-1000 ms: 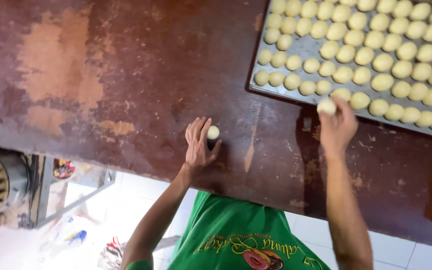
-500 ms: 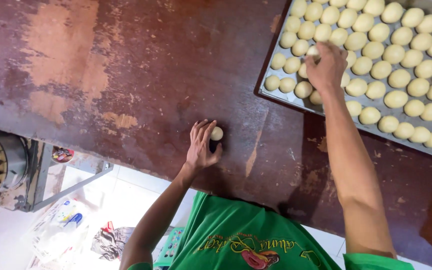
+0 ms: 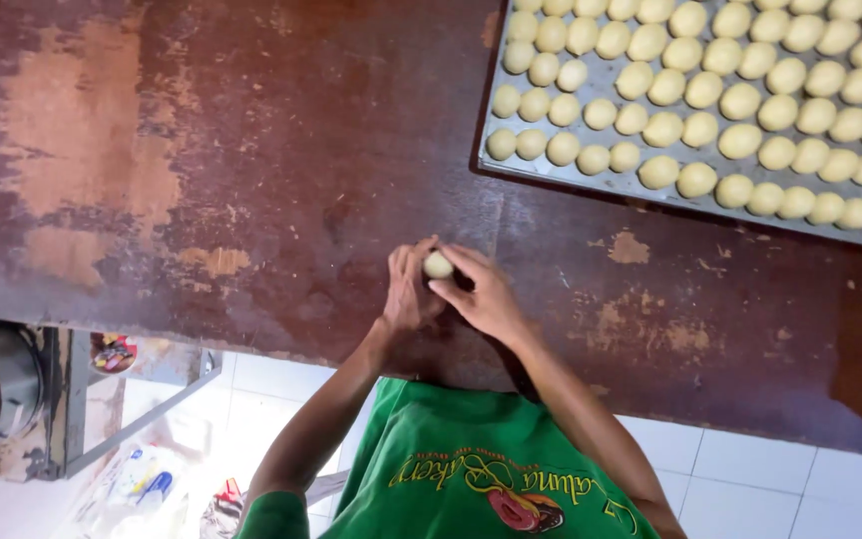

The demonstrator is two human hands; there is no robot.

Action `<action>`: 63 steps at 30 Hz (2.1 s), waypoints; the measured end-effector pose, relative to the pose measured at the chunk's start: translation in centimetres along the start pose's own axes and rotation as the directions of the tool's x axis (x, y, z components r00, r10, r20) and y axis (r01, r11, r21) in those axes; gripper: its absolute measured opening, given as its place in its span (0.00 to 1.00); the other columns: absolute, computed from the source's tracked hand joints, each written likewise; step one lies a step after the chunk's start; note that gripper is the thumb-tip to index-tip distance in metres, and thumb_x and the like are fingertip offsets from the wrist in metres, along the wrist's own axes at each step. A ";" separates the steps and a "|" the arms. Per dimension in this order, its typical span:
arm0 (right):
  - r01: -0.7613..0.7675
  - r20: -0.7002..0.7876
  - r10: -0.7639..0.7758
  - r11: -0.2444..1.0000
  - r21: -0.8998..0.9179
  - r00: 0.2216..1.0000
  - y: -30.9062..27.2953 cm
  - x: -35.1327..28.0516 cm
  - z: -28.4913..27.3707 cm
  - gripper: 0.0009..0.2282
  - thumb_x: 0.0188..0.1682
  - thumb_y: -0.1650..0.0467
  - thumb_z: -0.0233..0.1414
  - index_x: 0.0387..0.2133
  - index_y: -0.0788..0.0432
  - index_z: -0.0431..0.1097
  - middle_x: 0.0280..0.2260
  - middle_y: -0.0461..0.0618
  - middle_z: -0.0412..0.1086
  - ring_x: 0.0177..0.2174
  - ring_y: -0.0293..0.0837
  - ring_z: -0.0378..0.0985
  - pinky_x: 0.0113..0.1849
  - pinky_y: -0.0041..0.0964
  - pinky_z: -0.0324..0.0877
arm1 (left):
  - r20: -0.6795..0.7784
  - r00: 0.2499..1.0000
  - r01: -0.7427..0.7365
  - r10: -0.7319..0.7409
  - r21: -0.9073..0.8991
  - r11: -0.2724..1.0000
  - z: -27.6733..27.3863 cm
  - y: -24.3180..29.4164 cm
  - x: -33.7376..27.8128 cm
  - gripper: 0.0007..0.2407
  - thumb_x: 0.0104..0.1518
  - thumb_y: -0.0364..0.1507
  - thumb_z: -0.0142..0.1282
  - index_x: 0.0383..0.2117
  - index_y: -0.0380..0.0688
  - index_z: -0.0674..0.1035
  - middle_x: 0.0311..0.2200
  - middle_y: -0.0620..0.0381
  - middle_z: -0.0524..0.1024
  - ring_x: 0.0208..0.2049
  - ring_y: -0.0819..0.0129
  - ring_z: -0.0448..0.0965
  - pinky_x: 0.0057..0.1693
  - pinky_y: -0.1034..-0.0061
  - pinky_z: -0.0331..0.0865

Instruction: Rolling small portions of dough into spheres and arranging them in a metal tray.

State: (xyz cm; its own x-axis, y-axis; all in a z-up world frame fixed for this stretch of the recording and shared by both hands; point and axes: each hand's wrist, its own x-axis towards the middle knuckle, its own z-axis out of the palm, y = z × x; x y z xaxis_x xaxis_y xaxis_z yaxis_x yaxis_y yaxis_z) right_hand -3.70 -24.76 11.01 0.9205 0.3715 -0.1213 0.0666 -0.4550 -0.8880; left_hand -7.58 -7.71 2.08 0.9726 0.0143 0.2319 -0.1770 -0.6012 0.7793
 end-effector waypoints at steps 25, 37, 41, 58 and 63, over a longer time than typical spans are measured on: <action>-0.108 -0.199 -0.036 0.737 -0.667 0.979 7.9 20.1 -22.1 0.19 0.41 0.74 0.62 0.48 0.59 0.72 0.43 0.56 0.74 0.47 0.58 0.72 0.48 0.52 0.65 | 0.206 0.978 -0.071 0.033 0.179 0.981 1.4 4.4 2.8 0.24 0.60 0.48 0.53 0.53 0.43 0.76 0.60 0.43 0.65 0.65 0.47 0.59 0.72 0.42 0.44; -0.132 -0.138 0.053 0.736 -0.664 0.989 11.4 19.6 -26.3 0.20 0.44 0.76 0.57 0.53 0.60 0.74 0.49 0.60 0.74 0.46 0.57 0.77 0.49 0.49 0.70 | 0.245 0.969 -0.083 0.037 0.181 0.980 2.0 4.2 3.0 0.24 0.63 0.49 0.52 0.54 0.41 0.74 0.58 0.43 0.64 0.63 0.46 0.59 0.71 0.41 0.45; -0.272 -0.309 0.130 0.834 -0.479 0.942 10.8 19.0 -26.8 0.13 0.48 0.76 0.58 0.47 0.61 0.76 0.43 0.56 0.78 0.41 0.48 0.81 0.48 0.40 0.74 | 0.241 0.970 -0.088 0.033 0.219 0.972 2.3 4.0 2.9 0.25 0.62 0.49 0.53 0.54 0.41 0.73 0.57 0.43 0.63 0.62 0.46 0.59 0.71 0.40 0.45; 0.073 -0.531 0.478 0.692 0.718 0.700 9.4 -2.1 -21.6 0.04 0.52 0.71 0.51 0.35 0.57 0.73 0.32 0.43 0.71 0.33 0.37 0.72 0.38 0.32 0.70 | 0.251 0.964 -0.128 0.086 0.153 0.980 2.1 4.9 2.9 0.26 0.60 0.48 0.56 0.55 0.40 0.73 0.60 0.40 0.62 0.66 0.43 0.56 0.72 0.40 0.42; -0.272 -0.559 0.025 0.891 -0.364 0.829 12.5 -10.8 -12.5 0.11 0.50 0.76 0.53 0.45 0.63 0.76 0.51 0.59 0.72 0.49 0.56 0.74 0.51 0.46 0.69 | 0.158 0.984 -0.088 0.080 0.045 0.995 3.5 7.9 6.4 0.27 0.51 0.41 0.65 0.53 0.37 0.74 0.59 0.37 0.63 0.63 0.40 0.58 0.67 0.40 0.42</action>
State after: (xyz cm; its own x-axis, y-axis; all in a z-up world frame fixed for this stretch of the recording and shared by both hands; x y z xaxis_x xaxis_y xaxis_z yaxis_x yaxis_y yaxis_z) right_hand -8.01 -44.53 6.76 0.9798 -0.1554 0.1255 -0.0506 -0.8008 -0.5967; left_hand -2.27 -15.14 7.63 0.9669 -0.1606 0.1983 -0.2550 -0.6358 0.7285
